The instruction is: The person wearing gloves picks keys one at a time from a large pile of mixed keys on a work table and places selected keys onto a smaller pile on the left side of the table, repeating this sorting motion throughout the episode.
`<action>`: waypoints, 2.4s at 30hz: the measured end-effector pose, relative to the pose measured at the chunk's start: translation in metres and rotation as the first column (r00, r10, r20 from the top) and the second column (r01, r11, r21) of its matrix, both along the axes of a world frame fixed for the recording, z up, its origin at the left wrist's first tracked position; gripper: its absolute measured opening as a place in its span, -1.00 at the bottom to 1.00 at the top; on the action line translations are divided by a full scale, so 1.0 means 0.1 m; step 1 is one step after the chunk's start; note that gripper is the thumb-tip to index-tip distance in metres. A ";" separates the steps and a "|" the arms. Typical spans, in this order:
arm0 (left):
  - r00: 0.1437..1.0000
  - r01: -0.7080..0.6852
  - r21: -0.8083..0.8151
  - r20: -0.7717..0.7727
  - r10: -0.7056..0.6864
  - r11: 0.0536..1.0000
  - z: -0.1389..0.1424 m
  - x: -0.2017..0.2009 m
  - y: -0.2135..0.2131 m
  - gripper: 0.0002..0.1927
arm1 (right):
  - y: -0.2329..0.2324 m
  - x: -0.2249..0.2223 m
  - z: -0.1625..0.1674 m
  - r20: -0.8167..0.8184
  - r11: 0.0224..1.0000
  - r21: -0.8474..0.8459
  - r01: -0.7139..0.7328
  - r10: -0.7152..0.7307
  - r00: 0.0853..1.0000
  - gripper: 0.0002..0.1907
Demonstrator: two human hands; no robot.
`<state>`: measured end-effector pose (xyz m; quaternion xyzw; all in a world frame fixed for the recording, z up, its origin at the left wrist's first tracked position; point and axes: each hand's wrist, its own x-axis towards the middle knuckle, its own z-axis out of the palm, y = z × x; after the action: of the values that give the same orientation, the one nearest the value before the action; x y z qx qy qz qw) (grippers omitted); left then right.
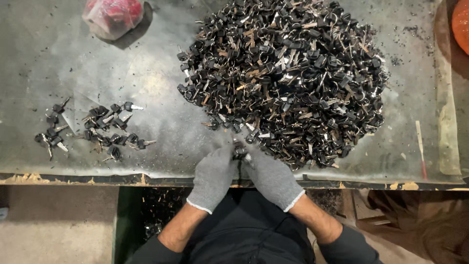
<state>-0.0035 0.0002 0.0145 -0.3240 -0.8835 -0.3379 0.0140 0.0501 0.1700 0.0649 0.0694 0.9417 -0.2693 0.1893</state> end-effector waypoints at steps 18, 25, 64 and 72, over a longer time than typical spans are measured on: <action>0.993 -0.055 0.071 0.107 0.047 0.996 0.12 -0.01 -0.03 -0.58 | -0.07 0.18 -0.14 -0.280 0.979 0.190 -0.080 0.132 0.951 -0.51; 0.999 -0.009 0.097 -0.037 0.013 0.995 0.08 0.08 -0.01 -0.57 | 0.00 -0.01 -0.28 -0.036 0.996 0.057 -0.068 0.071 0.997 -0.59; 0.985 0.116 0.103 0.117 -0.128 0.988 0.26 0.11 -0.14 -0.77 | 0.01 0.35 -0.17 -0.245 1.000 -0.013 -0.009 0.006 0.970 -0.73; 0.903 0.427 -0.042 0.067 -0.424 0.903 0.26 -0.49 0.24 -0.53 | -0.18 0.32 -0.18 0.047 0.982 0.082 -0.170 0.167 0.985 -0.67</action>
<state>-0.0525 0.0238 0.0409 -0.4996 -0.8007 -0.3169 -0.0938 0.0818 0.1517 0.0473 0.0028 0.9510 -0.2103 0.2268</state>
